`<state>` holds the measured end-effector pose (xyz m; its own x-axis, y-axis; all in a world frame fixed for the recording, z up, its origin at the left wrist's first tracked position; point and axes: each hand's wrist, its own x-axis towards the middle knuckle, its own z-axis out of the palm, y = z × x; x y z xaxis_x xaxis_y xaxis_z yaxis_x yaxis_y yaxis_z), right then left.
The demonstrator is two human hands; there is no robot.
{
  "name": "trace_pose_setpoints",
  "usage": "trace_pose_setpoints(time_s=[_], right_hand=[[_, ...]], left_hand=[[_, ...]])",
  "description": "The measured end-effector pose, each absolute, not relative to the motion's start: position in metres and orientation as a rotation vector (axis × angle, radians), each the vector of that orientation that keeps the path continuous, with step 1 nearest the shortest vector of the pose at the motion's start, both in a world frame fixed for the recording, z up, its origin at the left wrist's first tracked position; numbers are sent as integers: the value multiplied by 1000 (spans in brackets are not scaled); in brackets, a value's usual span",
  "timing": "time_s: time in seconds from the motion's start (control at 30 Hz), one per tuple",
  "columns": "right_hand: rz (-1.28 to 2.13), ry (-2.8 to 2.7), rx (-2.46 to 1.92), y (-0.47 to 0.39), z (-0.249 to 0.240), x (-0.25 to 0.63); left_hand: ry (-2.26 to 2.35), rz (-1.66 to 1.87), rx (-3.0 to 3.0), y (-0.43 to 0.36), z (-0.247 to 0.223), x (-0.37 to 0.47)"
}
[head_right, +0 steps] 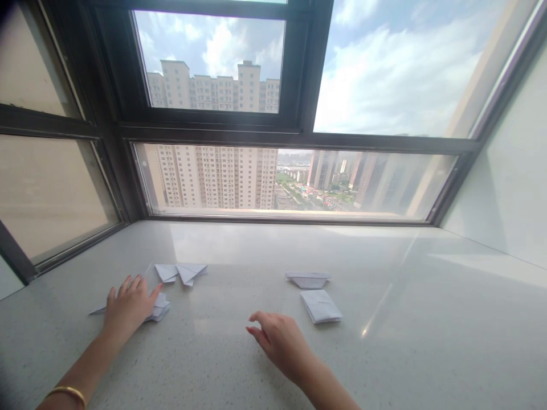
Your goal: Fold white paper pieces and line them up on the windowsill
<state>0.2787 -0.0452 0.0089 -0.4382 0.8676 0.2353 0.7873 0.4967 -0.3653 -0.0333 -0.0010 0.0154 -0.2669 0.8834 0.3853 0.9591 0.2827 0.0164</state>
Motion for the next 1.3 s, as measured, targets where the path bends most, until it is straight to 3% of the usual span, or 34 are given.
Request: trace_pose_setpoints(time_s=[0.2, 0.37, 0.57, 0.87, 1.13, 1.3], right_hand=[[496, -2221, -1359, -46, 10, 275], [1145, -1812, -1187, -41, 3, 270], [1691, -1213, -990, -42, 10, 265], [1668, -1209, -1020, -39, 0, 270], [1629, -1165, -1068, -39, 7, 269], [1641, -1142, -1074, -39, 7, 266]], left_hand=[[-1482, -969, -2047, -12, 34, -7], [-793, -1068, -2442, -33, 31, 35], [-598, -1021, -2676, -45, 20, 66], [-989, -711, -2799, -33, 17, 54], [-1639, -397, -2232, 2, -6, -1], [-1784, -295, -2146, 5, -7, -7]])
